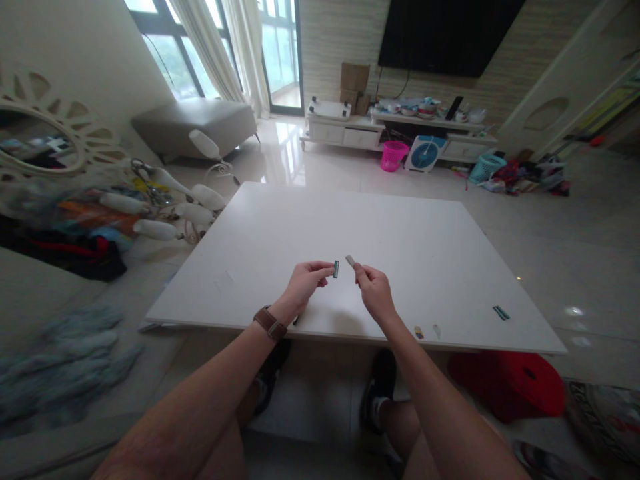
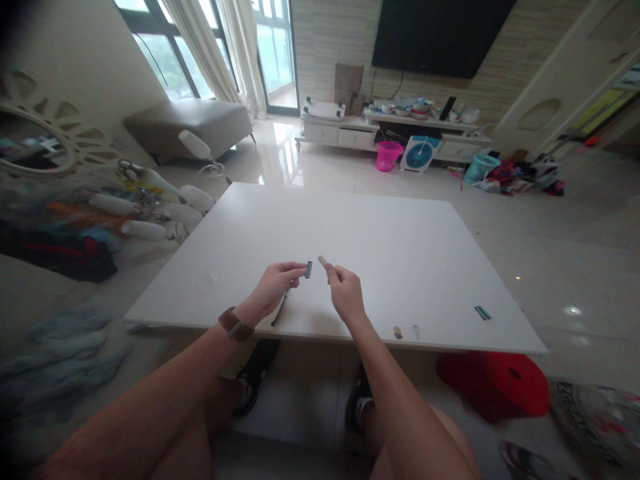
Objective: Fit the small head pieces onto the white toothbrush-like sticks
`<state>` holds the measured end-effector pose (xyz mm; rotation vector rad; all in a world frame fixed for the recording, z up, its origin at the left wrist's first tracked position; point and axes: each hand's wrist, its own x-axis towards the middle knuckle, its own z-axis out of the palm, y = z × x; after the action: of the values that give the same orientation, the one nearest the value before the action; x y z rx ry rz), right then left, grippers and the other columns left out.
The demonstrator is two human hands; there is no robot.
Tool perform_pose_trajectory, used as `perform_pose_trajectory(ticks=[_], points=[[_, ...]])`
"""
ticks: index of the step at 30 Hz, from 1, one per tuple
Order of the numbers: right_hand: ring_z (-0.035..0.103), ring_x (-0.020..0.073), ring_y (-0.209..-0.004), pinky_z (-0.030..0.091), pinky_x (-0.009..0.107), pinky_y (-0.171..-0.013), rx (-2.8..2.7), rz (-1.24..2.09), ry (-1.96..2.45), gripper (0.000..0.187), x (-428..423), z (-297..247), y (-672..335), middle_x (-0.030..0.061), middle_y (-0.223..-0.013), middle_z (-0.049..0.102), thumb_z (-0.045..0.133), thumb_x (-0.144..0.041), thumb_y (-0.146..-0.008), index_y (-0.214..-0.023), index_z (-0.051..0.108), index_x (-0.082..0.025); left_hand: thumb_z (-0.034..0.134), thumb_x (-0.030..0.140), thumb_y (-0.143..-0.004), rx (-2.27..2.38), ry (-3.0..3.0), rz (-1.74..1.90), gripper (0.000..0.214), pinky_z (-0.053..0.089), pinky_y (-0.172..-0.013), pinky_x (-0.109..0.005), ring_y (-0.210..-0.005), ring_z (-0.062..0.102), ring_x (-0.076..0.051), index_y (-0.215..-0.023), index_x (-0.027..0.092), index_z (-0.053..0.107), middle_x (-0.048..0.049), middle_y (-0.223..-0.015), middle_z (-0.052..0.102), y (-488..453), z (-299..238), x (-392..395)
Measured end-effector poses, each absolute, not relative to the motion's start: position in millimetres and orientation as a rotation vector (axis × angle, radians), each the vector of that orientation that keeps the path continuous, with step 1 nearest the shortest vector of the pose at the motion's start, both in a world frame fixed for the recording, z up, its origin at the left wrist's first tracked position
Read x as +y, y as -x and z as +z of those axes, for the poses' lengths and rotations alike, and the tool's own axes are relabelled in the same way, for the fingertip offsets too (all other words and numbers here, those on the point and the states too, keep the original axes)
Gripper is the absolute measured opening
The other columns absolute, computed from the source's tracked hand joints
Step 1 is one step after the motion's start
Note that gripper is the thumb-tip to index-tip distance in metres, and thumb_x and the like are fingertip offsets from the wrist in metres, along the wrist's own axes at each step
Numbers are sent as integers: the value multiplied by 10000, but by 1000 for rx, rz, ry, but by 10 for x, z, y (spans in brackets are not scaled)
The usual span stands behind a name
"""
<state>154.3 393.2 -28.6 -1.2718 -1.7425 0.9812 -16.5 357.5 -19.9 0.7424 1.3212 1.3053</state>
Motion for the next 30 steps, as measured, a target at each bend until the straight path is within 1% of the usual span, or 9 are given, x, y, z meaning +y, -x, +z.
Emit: perform_pose_trajectory(ticks=[3, 8, 9, 13, 18, 22, 24, 27, 30], points=[[356, 118, -538, 247, 275, -543, -1881, 1024, 1211, 529, 3913, -246, -1559, -34, -533, 369, 472, -582, -956, -602, 483, -190, 811, 326, -621, 1301, -728, 1304, 264, 377, -609, -279, -583, 476, -100, -810, 146, 775, -58, -723, 685, 146, -179, 3564], [354, 125, -526, 221, 288, -544, -1872, 733, 1374, 521, 3916, -173, -1660, -22, -517, 400, 453, -550, -974, -594, 476, -194, 808, 330, -628, 1324, -733, 1301, 261, 385, -621, -284, -588, 479, -103, -812, 149, 775, -56, -718, 680, 123, -169, 3525], [358, 124, -528, 225, 286, -546, -1878, 720, 1364, 520, 3914, -161, -1678, -22, -520, 405, 449, -548, -977, -599, 477, -194, 805, 332, -631, 1320, -741, 1295, 260, 386, -625, -284, -587, 478, -101, -814, 149, 776, -54, -716, 678, 122, -170, 3519], [374, 119, -538, 245, 276, -550, -2048, 897, 1206, 512, 3930, -158, -1727, -31, -528, 401, 464, -550, -973, -615, 518, -187, 795, 328, -643, 1304, -782, 1258, 240, 383, -626, -285, -591, 479, -104, -803, 150, 775, -50, -711, 677, 127, -176, 3516], [368, 124, -534, 239, 285, -547, -1899, 751, 1332, 522, 4002, -195, -1764, -28, -529, 400, 456, -567, -974, -623, 523, -187, 798, 332, -646, 1317, -792, 1223, 233, 371, -616, -283, -594, 474, -107, -790, 151, 776, -52, -708, 677, 143, -167, 3540], [368, 123, -534, 244, 276, -546, -2019, 893, 1234, 528, 3962, -221, -1699, -29, -523, 404, 458, -581, -969, -624, 534, -189, 778, 305, -643, 1302, -810, 1211, 198, 361, -613, -281, -595, 468, -106, -769, 152, 774, -46, -694, 668, 149, -163, 3553], [379, 125, -534, 240, 278, -551, -2051, 865, 1257, 528, 3951, -232, -1671, -24, -519, 420, 456, -573, -971, -620, 542, -189, 777, 298, -637, 1313, -804, 1217, 187, 358, -609, -280, -591, 465, -106, -755, 154, 771, -44, -687, 664, 146, -166, 3556], [384, 127, -532, 237, 281, -552, -1915, 736, 1365, 525, 3964, -234, -1669, -19, -517, 432, 446, -562, -979, -620, 534, -189, 793, 313, -632, 1331, -765, 1232, 204, 358, -603, -281, -579, 456, -102, -759, 155, 770, -43, -683, 661, 140, -173, 3553], [385, 121, -532, 246, 274, -549, -1921, 821, 1286, 522, 3959, -234, -1677, -24, -523, 433, 456, -566, -978, -629, 540, -186, 792, 306, -635, 1317, -760, 1242, 206, 358, -600, -280, -577, 463, -102, -774, 155, 772, -39, -675, 655, 140, -179, 3543]])
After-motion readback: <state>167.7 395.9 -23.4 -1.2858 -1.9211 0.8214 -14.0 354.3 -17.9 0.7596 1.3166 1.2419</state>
